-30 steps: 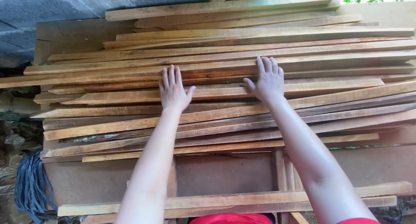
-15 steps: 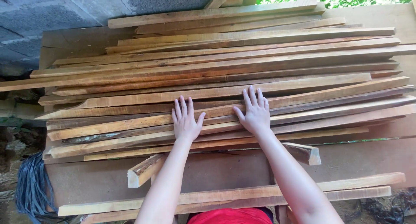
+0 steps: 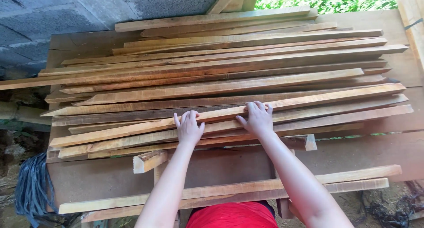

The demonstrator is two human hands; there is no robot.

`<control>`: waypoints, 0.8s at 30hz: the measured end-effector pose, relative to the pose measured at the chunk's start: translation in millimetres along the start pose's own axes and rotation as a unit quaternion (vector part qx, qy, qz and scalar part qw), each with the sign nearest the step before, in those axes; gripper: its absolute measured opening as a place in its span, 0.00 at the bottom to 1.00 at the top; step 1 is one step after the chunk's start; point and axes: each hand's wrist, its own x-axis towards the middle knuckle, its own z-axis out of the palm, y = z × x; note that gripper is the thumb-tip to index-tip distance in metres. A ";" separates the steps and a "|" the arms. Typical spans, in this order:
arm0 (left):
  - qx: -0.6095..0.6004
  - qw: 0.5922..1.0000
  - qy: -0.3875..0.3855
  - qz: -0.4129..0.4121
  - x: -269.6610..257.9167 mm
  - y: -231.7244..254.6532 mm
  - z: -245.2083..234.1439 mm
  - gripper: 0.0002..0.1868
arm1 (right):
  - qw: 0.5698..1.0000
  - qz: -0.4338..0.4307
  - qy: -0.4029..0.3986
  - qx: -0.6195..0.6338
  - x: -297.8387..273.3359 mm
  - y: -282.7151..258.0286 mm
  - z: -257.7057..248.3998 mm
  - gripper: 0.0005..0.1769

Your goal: The recorder is sorting and arranging long wooden planks on a workbench.

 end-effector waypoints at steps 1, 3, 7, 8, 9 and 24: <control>-0.002 1.000 0.001 0.003 6.9 -2.8 -1.8 0.23 | 1.000 0.001 0.002 -0.003 5.9 3.5 -1.4 0.27; -0.009 0.998 -0.056 0.019 11.2 -8.9 -2.9 0.20 | 0.996 -0.027 -0.053 -0.064 8.5 10.0 -2.6 0.28; -0.075 0.994 0.021 0.073 7.5 3.9 -43.9 0.20 | 0.991 -0.110 0.041 -0.061 -5.3 16.1 -29.7 0.24; -0.093 0.986 0.076 0.116 0.1 7.9 -58.9 0.22 | 0.988 -0.109 0.109 -0.001 -14.1 12.9 -42.2 0.24; -0.110 0.972 0.131 0.159 -7.5 11.2 -73.2 0.23 | 0.977 -0.106 0.175 0.059 -23.2 9.4 -53.9 0.23; -0.122 0.985 0.084 0.089 -228.2 25.2 -85.2 0.22 | 0.988 -0.079 0.067 0.117 -208.8 -28.8 -90.8 0.25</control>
